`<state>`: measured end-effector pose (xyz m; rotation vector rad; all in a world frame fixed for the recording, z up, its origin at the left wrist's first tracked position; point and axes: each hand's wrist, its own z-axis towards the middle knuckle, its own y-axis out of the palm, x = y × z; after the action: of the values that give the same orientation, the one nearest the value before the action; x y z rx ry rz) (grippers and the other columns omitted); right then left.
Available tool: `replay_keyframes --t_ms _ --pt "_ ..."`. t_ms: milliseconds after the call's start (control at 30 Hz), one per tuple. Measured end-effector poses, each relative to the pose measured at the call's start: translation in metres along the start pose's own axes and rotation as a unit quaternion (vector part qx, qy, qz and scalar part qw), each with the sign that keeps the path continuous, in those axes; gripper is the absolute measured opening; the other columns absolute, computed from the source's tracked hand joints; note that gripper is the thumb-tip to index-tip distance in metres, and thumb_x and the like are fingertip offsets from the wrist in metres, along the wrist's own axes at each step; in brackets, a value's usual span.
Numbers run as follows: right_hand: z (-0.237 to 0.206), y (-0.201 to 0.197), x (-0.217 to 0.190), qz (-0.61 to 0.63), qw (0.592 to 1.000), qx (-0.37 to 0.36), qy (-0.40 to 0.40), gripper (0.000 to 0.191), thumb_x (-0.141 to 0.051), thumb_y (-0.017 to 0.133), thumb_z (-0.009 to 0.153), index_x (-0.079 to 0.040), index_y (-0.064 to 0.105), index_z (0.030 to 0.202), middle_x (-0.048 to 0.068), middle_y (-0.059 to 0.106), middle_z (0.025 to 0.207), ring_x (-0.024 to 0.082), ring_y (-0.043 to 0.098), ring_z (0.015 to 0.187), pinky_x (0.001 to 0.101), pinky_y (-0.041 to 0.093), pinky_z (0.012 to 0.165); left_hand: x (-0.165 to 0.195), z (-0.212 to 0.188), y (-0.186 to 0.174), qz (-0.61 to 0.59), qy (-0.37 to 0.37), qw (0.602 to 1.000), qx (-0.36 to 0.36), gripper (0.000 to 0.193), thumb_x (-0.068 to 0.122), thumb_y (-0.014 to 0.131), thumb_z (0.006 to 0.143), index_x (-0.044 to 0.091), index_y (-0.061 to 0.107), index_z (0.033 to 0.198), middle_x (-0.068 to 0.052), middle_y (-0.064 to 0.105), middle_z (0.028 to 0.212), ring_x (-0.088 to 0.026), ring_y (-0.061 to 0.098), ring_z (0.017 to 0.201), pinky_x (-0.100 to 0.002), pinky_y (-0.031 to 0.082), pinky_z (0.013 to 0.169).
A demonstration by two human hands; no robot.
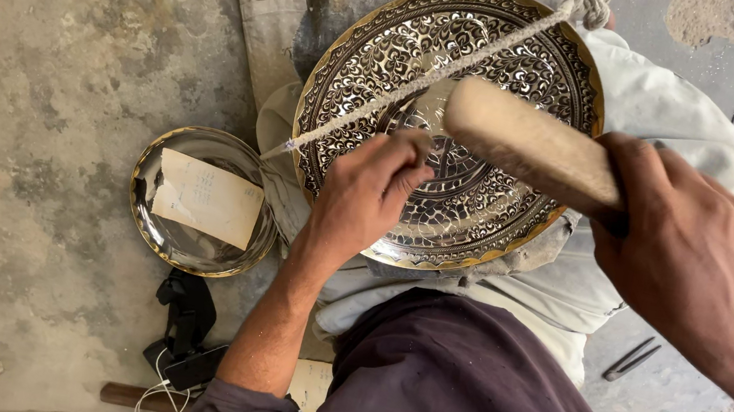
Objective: The person sits on the floor with an ornate metal tray resting on their lap and repeatedly strikes a small punch held against the tray's surface using a wooden mallet, repositioning the punch to work different areas of the decorative pattern.
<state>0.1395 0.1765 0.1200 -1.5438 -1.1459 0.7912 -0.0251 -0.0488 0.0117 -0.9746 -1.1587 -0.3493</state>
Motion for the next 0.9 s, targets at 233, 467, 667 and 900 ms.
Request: replay_keyframes --t_ms 233,467,667,900 --pt "0.008 -0.014 0.006 -0.045 0.998 0.023 -0.027 0.048 -0.022 0.073 0.087 -0.007 0.064 0.132 0.012 0.075 0.096 0.021 0.07 0.068 0.0345 0.057 0.06 0.0 -0.004 0.0 0.016 0.046 0.999 0.019 0.034 0.021 0.071 0.103 0.011 0.06 0.133 -0.008 0.069 0.095 -0.021 0.073 0.085 -0.036 0.06 0.073" --pt "0.014 -0.028 -0.001 -0.035 0.998 0.032 -0.049 0.038 -0.012 0.075 0.092 -0.008 0.065 0.128 0.015 0.076 0.095 0.026 0.072 0.072 0.0395 0.06 0.062 0.0 -0.007 0.004 0.067 0.03 0.997 -0.013 0.031 0.024 0.07 0.105 0.013 0.058 0.13 -0.007 0.065 0.088 -0.02 0.069 0.075 -0.038 0.056 0.065" --pt "0.017 -0.014 0.003 -0.111 0.992 0.043 -0.036 0.041 -0.018 0.075 0.091 -0.015 0.065 0.131 0.007 0.076 0.095 0.02 0.071 0.073 0.0359 0.058 0.066 0.002 -0.004 0.001 0.05 0.029 0.998 -0.015 0.035 0.023 0.066 0.104 0.012 0.057 0.136 -0.007 0.064 0.088 -0.02 0.069 0.074 -0.036 0.056 0.061" --pt "0.012 -0.012 -0.002 -0.102 0.995 0.009 -0.013 0.044 -0.02 0.073 0.096 -0.014 0.064 0.138 0.008 0.073 0.091 0.02 0.066 0.071 0.035 0.052 0.07 -0.003 -0.001 0.001 0.06 0.026 0.998 -0.014 0.023 0.023 0.068 0.107 0.013 0.06 0.126 -0.005 0.064 0.09 -0.018 0.069 0.075 -0.033 0.058 0.063"
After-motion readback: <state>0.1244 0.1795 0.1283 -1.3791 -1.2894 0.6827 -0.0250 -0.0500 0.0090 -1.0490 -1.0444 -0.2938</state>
